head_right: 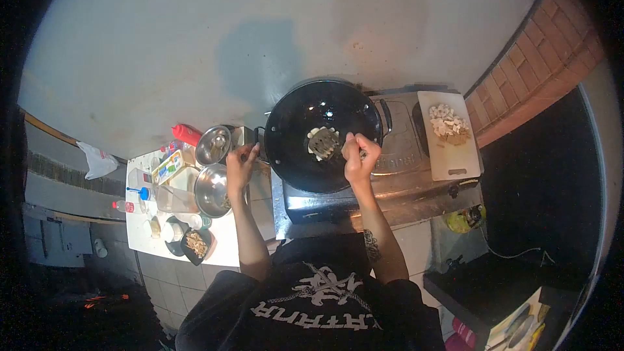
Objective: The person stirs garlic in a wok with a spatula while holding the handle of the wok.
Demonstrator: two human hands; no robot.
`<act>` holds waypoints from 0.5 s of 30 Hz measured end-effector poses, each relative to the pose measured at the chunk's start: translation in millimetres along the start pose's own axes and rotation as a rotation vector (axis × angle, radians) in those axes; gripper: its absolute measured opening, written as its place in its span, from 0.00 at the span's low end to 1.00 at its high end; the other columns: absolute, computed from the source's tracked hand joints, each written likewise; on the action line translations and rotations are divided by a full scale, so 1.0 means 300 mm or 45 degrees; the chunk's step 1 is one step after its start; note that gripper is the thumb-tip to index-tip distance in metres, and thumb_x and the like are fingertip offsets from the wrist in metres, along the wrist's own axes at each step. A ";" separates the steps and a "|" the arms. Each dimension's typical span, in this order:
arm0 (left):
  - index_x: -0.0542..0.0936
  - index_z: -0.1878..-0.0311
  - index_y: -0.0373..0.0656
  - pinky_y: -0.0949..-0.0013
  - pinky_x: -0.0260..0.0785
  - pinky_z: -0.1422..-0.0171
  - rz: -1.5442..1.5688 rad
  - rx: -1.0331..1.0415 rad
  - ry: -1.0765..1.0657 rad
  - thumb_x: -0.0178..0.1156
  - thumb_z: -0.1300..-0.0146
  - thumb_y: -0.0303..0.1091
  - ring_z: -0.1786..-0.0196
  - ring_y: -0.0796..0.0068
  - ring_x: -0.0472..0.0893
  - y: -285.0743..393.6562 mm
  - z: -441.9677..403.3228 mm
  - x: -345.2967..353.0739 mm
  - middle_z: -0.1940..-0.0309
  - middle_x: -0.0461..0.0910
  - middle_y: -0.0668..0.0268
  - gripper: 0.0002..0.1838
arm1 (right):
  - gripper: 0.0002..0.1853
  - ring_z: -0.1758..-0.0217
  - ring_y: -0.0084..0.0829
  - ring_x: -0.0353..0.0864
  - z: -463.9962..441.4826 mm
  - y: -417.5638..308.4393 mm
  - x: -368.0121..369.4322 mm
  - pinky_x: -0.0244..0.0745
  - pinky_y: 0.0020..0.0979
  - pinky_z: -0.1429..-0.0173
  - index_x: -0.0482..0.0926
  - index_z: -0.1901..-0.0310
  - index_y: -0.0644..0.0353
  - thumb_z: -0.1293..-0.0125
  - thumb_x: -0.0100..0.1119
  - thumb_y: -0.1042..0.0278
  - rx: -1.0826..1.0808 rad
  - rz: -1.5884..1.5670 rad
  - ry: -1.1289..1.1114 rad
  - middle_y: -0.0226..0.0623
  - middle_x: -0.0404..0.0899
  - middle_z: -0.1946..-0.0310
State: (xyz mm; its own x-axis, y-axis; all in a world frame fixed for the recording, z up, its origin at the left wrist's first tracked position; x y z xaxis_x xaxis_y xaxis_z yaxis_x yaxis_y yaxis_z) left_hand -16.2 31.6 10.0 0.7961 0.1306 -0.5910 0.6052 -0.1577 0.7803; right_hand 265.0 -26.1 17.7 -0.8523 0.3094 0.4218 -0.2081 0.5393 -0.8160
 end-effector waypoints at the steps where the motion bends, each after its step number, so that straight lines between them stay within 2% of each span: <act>1: 0.83 0.58 0.33 0.70 0.64 0.71 -0.010 -0.001 -0.001 0.64 0.39 0.40 0.79 0.78 0.68 0.000 0.000 -0.002 0.84 0.74 0.61 0.17 | 0.22 0.86 0.12 0.53 -0.004 0.010 0.001 0.44 0.24 0.81 0.56 0.86 0.58 0.35 0.51 0.80 0.046 0.013 -0.003 0.22 0.58 0.90; 9: 0.82 0.58 0.32 0.70 0.64 0.71 0.022 -0.033 -0.015 0.64 0.39 0.40 0.79 0.79 0.68 -0.016 -0.002 0.002 0.84 0.74 0.62 0.17 | 0.21 0.87 0.13 0.57 0.012 0.014 0.008 0.46 0.25 0.81 0.60 0.86 0.60 0.36 0.53 0.78 0.084 0.252 -0.098 0.23 0.60 0.91; 15: 0.83 0.59 0.32 0.70 0.64 0.71 0.040 -0.024 -0.010 0.64 0.39 0.40 0.78 0.78 0.69 -0.011 -0.004 0.002 0.83 0.74 0.61 0.17 | 0.22 0.86 0.12 0.56 0.002 0.003 0.005 0.46 0.25 0.81 0.60 0.86 0.60 0.35 0.52 0.77 0.103 0.192 -0.068 0.22 0.59 0.90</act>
State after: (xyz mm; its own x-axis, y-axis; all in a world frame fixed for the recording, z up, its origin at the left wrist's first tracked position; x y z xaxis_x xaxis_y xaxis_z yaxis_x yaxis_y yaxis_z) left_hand -17.7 33.3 7.2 0.8146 0.1179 -0.5679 0.5798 -0.1430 0.8021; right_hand 263.4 -25.6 17.5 -0.9006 0.3385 0.2725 -0.1122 0.4247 -0.8983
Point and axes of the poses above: each hand's wrist, its own z-axis away from the middle knuckle, its own x-axis out of the palm, y = z × x, the point moved 2 cm from there along -z, towards the middle knuckle
